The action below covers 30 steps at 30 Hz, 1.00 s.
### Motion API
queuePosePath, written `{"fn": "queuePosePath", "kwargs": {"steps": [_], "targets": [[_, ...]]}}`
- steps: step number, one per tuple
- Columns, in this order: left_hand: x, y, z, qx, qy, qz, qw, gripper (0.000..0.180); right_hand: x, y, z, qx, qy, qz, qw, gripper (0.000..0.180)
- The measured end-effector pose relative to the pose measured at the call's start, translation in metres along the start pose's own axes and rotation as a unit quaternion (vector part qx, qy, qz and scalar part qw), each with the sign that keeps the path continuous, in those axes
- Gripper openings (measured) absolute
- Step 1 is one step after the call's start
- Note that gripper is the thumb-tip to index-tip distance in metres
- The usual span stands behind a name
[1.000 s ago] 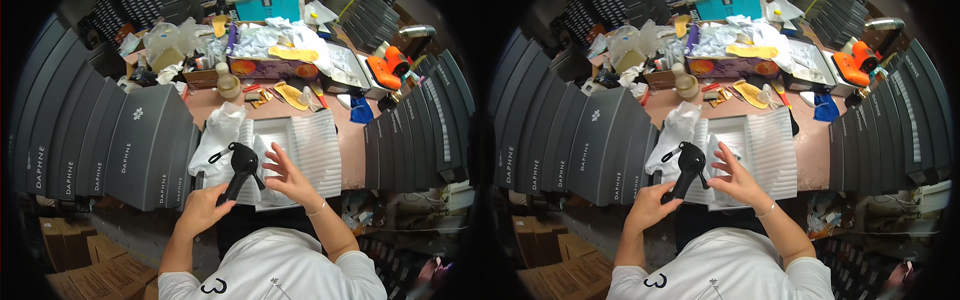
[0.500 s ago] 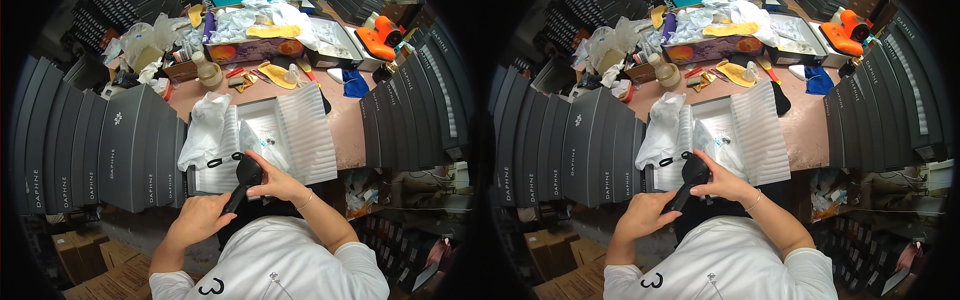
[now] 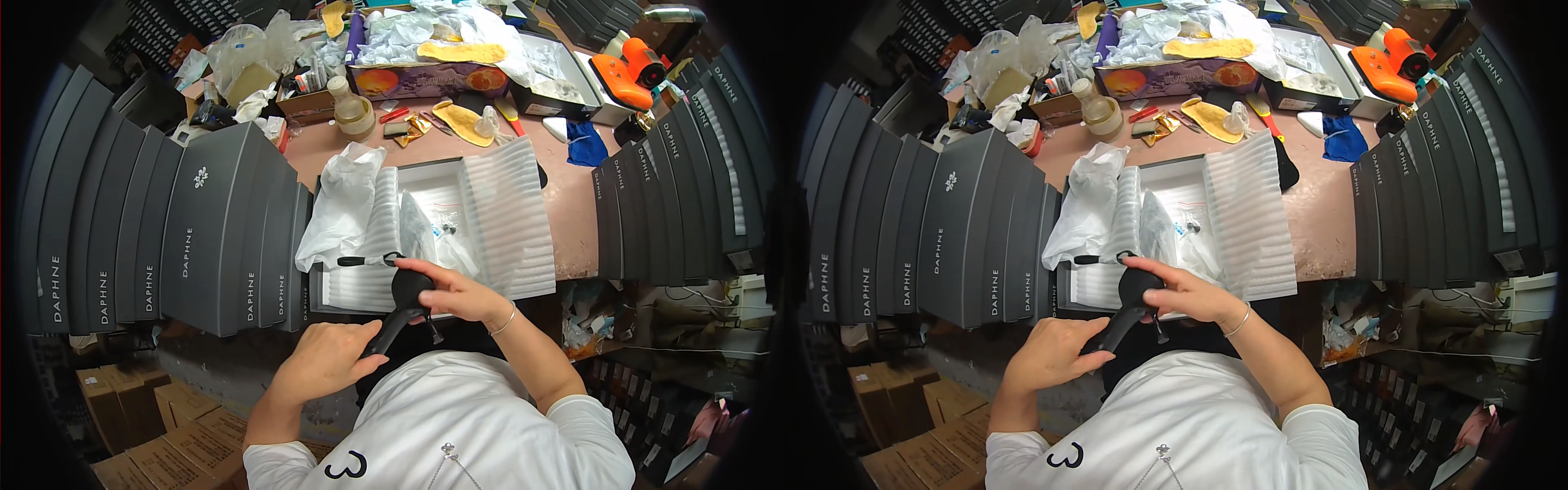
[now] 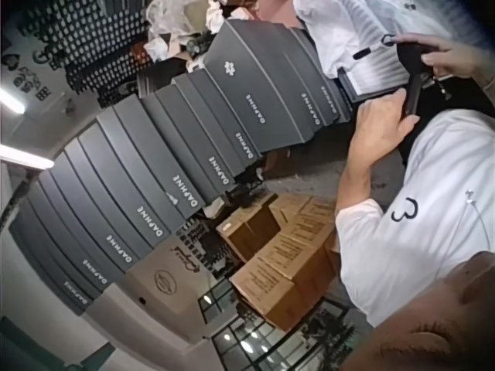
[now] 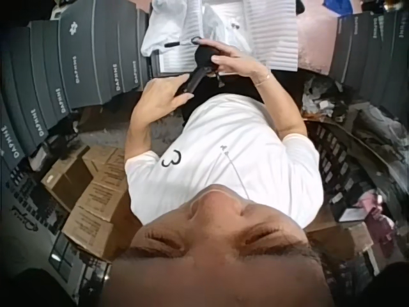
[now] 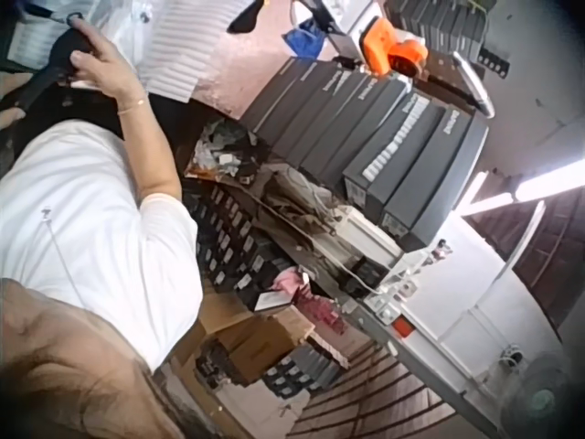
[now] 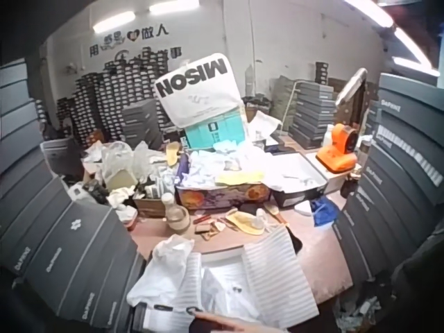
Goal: Inspecting black high-heeled shoes, placing them into fabric bags, and then into shoe boxes.
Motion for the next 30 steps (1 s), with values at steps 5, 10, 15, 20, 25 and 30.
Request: {"fn": "queuePosePath", "kwargs": {"steps": [5, 10, 15, 20, 25, 30], "targets": [[-0.011, 0.001, -0.007, -0.046, -0.001, -0.038, 0.998, 0.046, 0.018, 0.001, -0.007, 0.014, 0.046, 0.109, 0.993, 0.056], [-0.01, -0.002, -0.007, -0.05, -0.007, -0.026, 0.998, 0.044, 0.014, 0.003, -0.006, 0.022, 0.037, 0.121, 0.992, 0.054], [-0.007, -0.006, -0.008, -0.045, 0.006, -0.058, 0.997, 0.043, 0.012, 0.006, -0.009, 0.022, 0.034, 0.116, 0.992, 0.054], [-0.01, 0.002, -0.003, -0.108, -0.021, -0.155, 0.982, 0.041, 0.014, 0.004, -0.009, 0.032, 0.025, 0.1, 0.994, 0.054], [-0.049, 0.056, 0.009, -0.254, -0.072, -0.536, 0.802, 0.069, 0.006, 0.005, -0.011, 0.016, 0.021, 0.115, 0.993, 0.052], [-0.024, 0.094, 0.034, -0.325, -0.081, -0.654, 0.678, 0.064, -0.05, -0.007, 0.002, 0.023, -0.028, -0.278, 0.96, 0.045]]}}
Point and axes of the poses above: each hand's wrist, its own z-axis towards the middle knuckle, its own y-axis out of the palm, x = y × z, the point moved 10 cm from there along z, towards the middle knuckle, and after that the axes turned 7 degrees about -y, right-handed, at the moved point
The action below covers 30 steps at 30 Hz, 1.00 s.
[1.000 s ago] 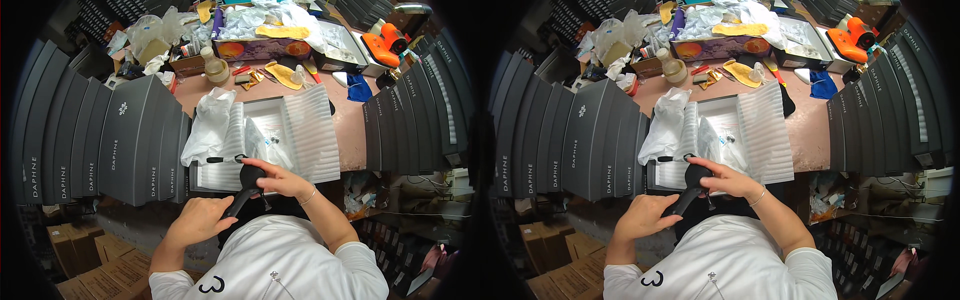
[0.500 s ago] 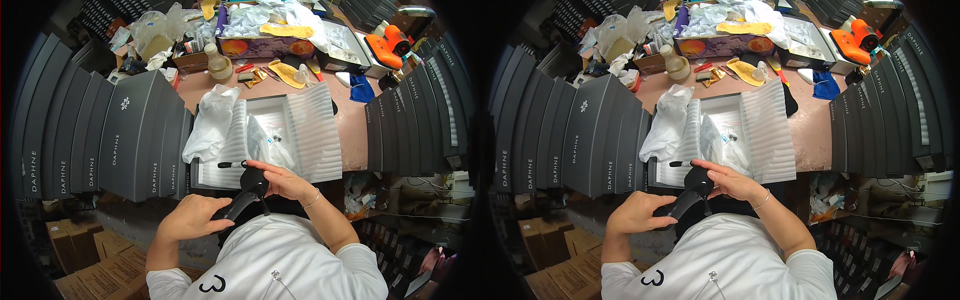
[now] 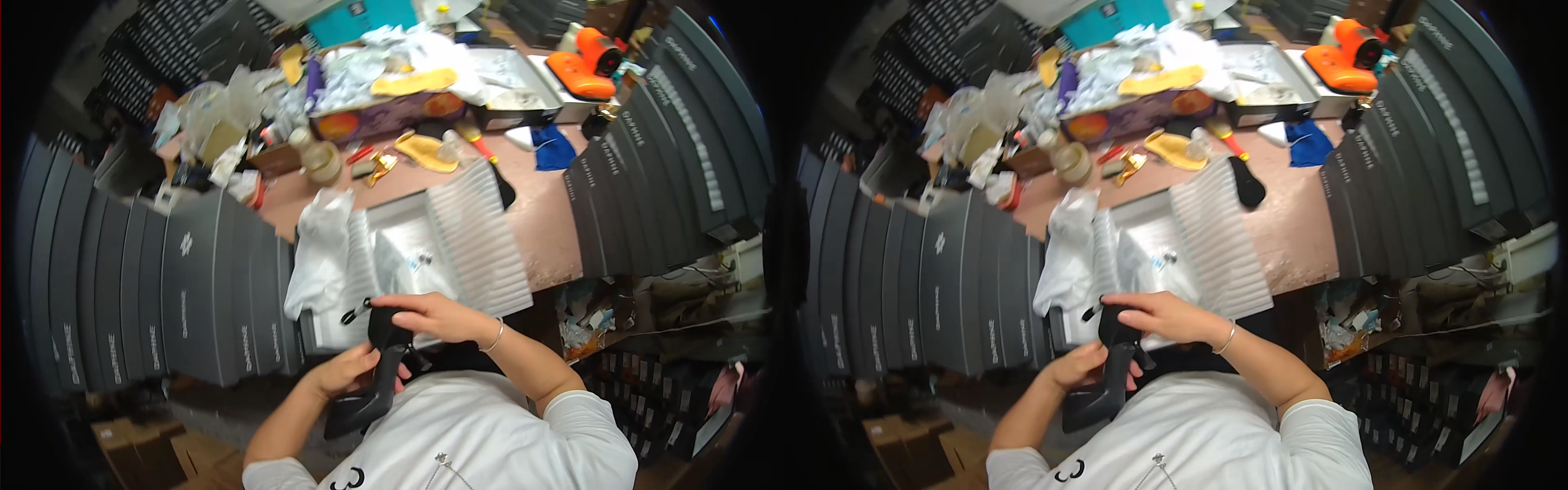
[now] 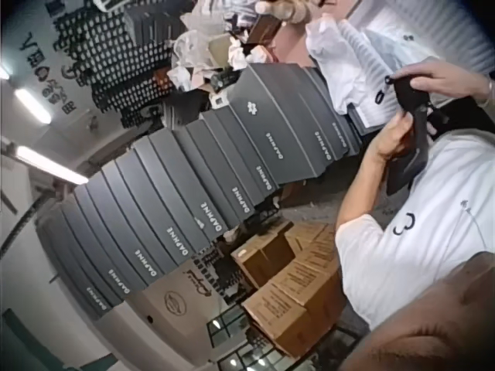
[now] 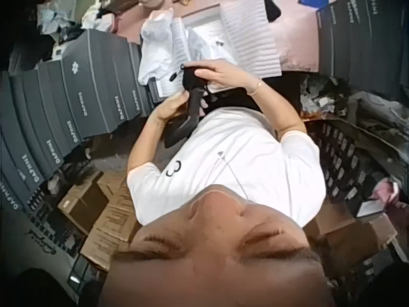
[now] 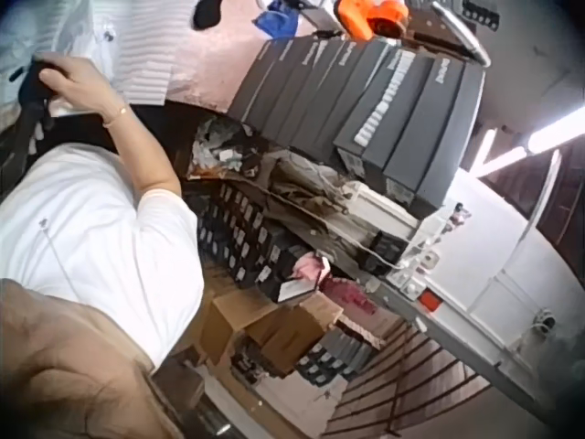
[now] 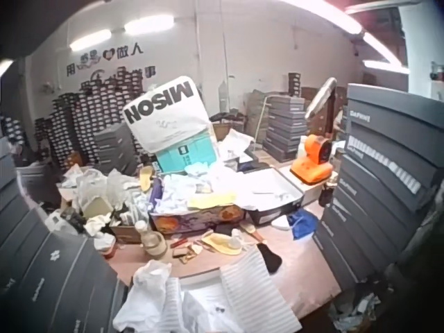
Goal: Inspecting black high-heeled shoes, placing them into fabric bags, and then into shoe boxes.
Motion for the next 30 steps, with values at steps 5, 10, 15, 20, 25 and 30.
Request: {"fn": "queuePosePath", "kwargs": {"steps": [5, 10, 15, 20, 25, 30], "targets": [[0.059, -0.008, 0.024, -0.001, 0.139, -0.036, 0.99, 0.062, -0.079, -0.112, -0.012, 0.295, -0.188, -0.394, 0.85, 0.04], [0.121, -0.013, 0.072, -0.022, 0.168, -0.116, 0.979, 0.069, 0.089, -0.151, -0.034, 0.362, -0.008, -0.293, 0.885, 0.039], [0.134, -0.049, 0.102, 0.002, 0.185, -0.113, 0.976, 0.057, 0.051, -0.229, -0.031, 0.433, -0.019, -0.288, 0.854, 0.03], [0.145, -0.05, 0.108, 0.028, 0.174, -0.071, 0.982, 0.056, 0.079, -0.374, 0.043, 0.285, 0.177, -0.565, 0.753, 0.02], [0.146, -0.059, 0.098, 0.03, 0.194, -0.103, 0.975, 0.058, 0.142, -0.41, 0.051, 0.216, 0.297, -0.625, 0.689, 0.016], [0.146, -0.062, 0.085, 0.064, 0.203, -0.077, 0.974, 0.059, 0.117, -0.404, 0.051, 0.293, 0.193, -0.58, 0.735, 0.011]]}}
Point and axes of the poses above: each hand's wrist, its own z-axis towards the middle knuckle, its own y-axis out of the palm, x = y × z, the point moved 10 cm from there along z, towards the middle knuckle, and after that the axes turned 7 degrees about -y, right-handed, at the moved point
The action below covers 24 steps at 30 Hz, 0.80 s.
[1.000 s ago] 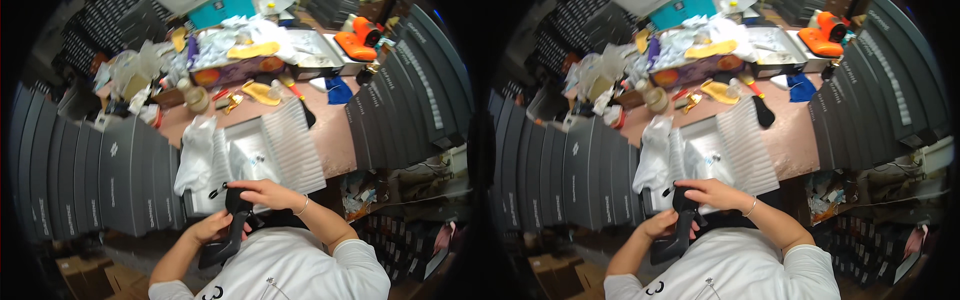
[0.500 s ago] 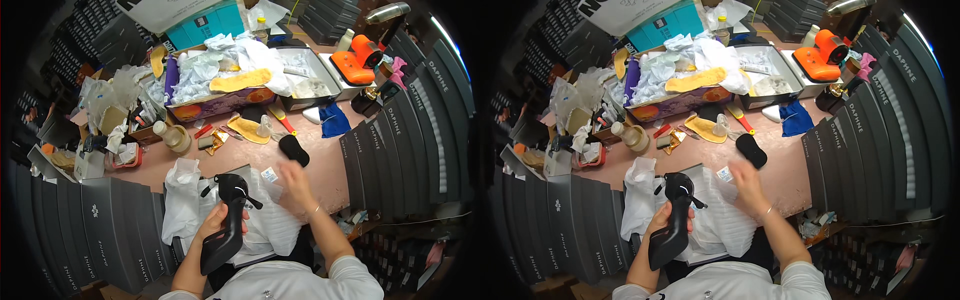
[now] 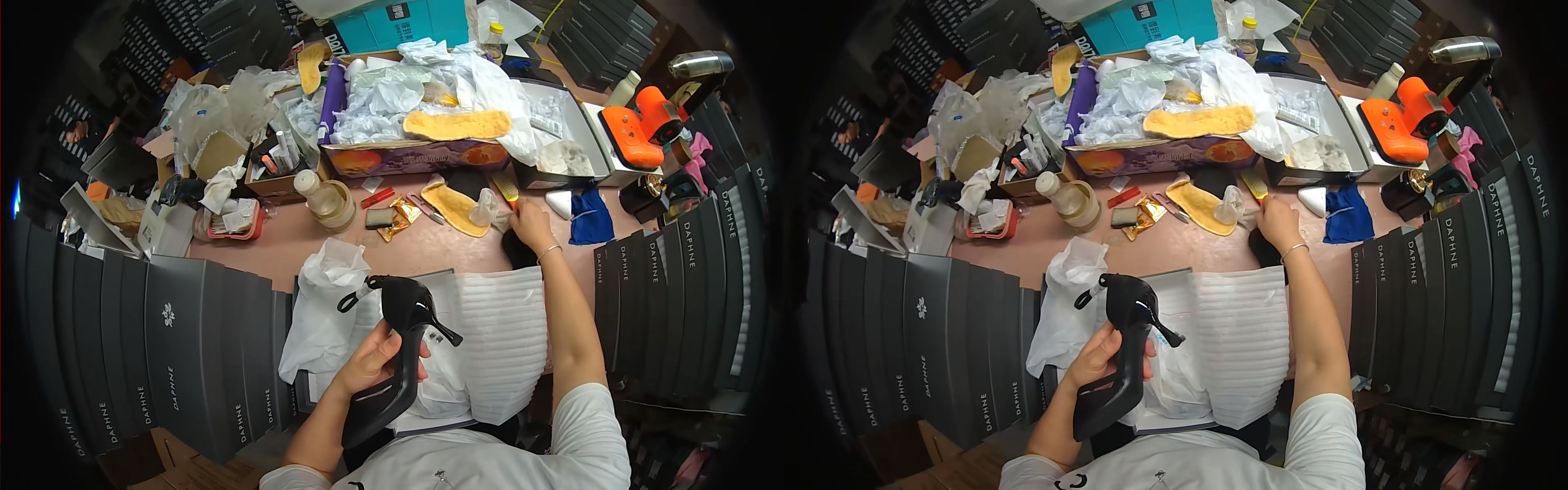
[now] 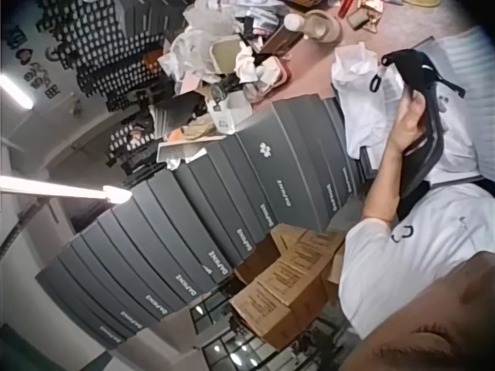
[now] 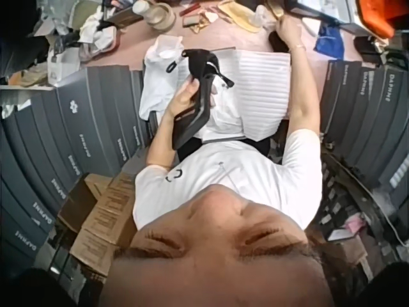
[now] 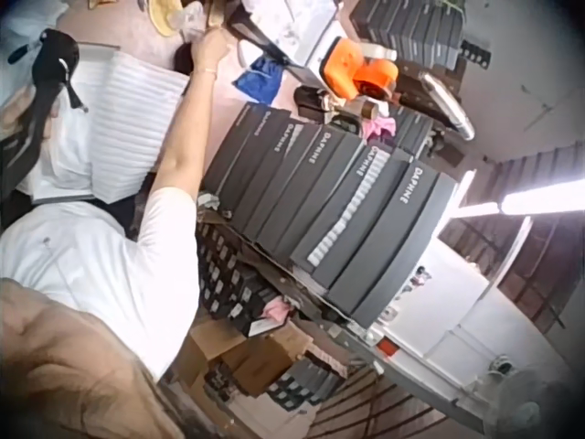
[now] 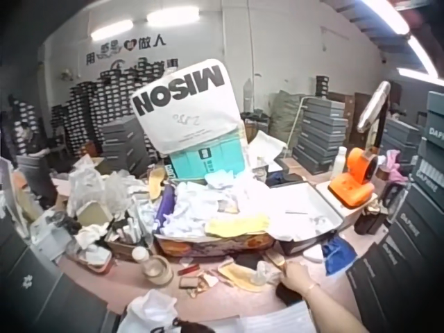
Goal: Inspecting black high-heeled shoes, placing them into fabric bags, and then into shoe boxes.
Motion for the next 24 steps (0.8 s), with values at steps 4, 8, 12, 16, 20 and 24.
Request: {"fn": "queuePosePath", "kwargs": {"steps": [4, 8, 12, 16, 20, 24], "targets": [[0.002, 0.006, -0.013, -0.003, 0.004, -0.018, 1.0, 0.055, 0.003, -0.094, -0.009, 0.287, -0.069, 0.328, 0.897, 0.012], [-0.002, 0.002, -0.029, -0.013, 0.018, -0.038, 0.999, 0.051, -0.069, -0.195, -0.02, 0.218, -0.156, 0.531, 0.804, 0.014], [-0.005, 0.0, -0.041, 0.002, 0.031, -0.033, 0.999, 0.051, -0.163, -0.214, -0.029, 0.052, -0.223, 0.65, 0.724, 0.014], [-0.008, -0.007, -0.053, 0.011, 0.038, -0.035, 0.999, 0.052, -0.239, -0.149, -0.015, -0.12, -0.162, 0.663, 0.721, 0.012], [-0.009, -0.019, -0.062, 0.011, 0.054, -0.061, 0.997, 0.053, -0.308, -0.123, 0.018, -0.078, -0.244, 0.525, 0.812, 0.034], [-0.009, -0.033, -0.064, 0.004, 0.078, -0.07, 0.994, 0.051, -0.37, -0.12, 0.039, 0.036, -0.345, 0.344, 0.873, 0.031]]}}
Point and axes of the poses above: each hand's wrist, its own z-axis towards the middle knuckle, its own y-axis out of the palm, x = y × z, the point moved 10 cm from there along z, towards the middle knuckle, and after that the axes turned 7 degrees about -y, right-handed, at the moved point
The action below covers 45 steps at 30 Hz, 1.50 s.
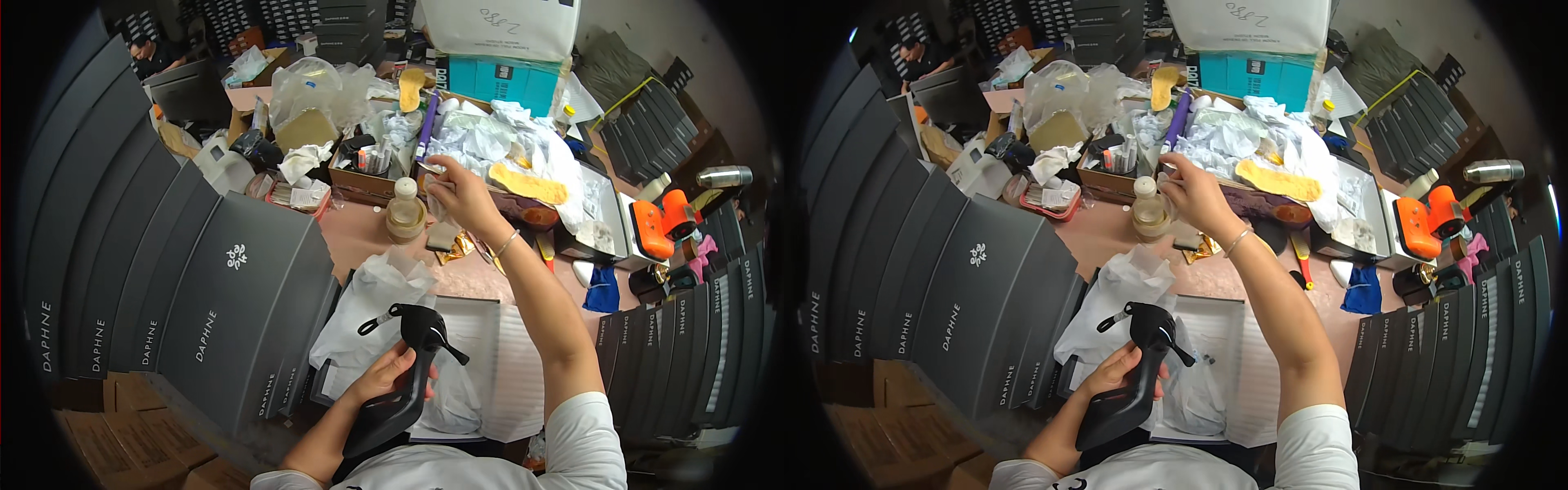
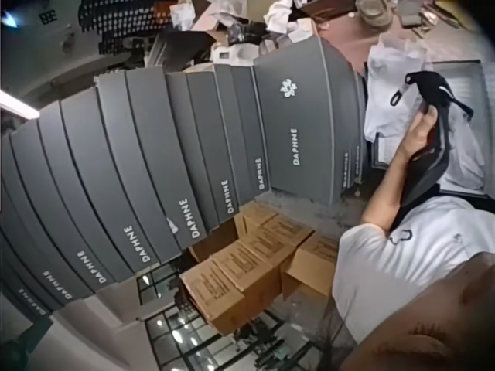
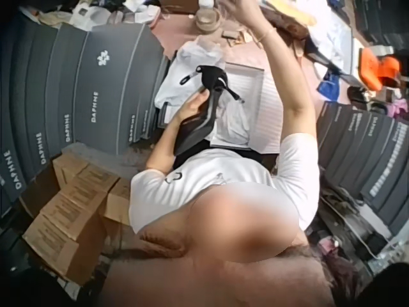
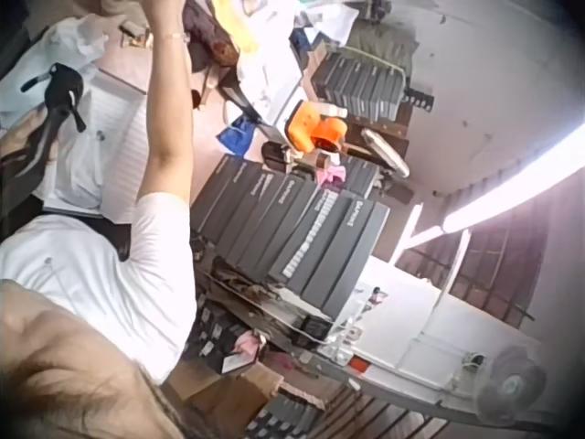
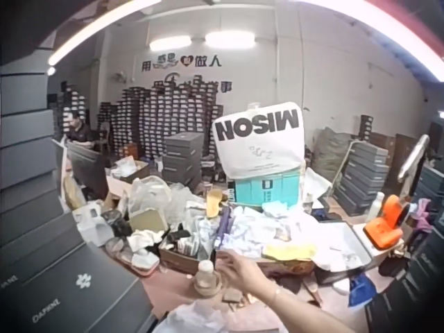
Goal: Inspecting black high-heeled shoes, placing them into fabric bags, and then into shoe boxes.
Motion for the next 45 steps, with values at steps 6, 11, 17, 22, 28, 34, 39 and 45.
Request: {"fn": "queuePosePath", "kwargs": {"steps": [6, 11, 17, 22, 28, 34, 39, 45], "targets": [[0.002, -0.016, 0.0, 0.004, -0.011, 0.004, 1.0, 0.051, 0.01, 0.045, 0.026, 0.002, -0.081, -0.171, 0.982, 0.017], [0.001, -0.024, -0.001, -0.003, -0.004, -0.01, 1.0, 0.052, 0.013, 0.058, -0.001, 0.094, -0.13, -0.186, 0.969, 0.029], [0.008, -0.027, -0.009, 0.005, 0.016, -0.017, 1.0, 0.055, 0.041, 0.066, -0.017, 0.096, -0.051, -0.059, 0.992, 0.044], [0.022, -0.018, -0.02, 0.002, 0.048, 0.033, 0.998, 0.057, 0.06, -0.013, -0.065, 0.341, -0.009, -0.02, 0.94, 0.035], [0.01, -0.017, -0.023, 0.0, -0.004, -0.001, 1.0, 0.059, 0.092, -0.02, -0.092, 0.417, 0.08, 0.173, 0.888, 0.035], [0.001, -0.016, -0.044, 0.013, -0.064, 0.027, 0.997, 0.06, 0.014, 0.064, -0.025, 0.133, -0.113, -0.104, 0.979, 0.04], [-0.019, -0.006, -0.065, -0.01, -0.127, 0.05, 0.991, 0.058, 0.033, 0.036, -0.015, 0.095, -0.028, -0.101, 0.99, 0.019], [-0.074, -0.004, -0.089, 0.056, -0.138, 0.048, 0.988, 0.058, -0.073, 0.033, -0.191, -0.127, 0.18, 0.166, 0.961, 0.018]]}}
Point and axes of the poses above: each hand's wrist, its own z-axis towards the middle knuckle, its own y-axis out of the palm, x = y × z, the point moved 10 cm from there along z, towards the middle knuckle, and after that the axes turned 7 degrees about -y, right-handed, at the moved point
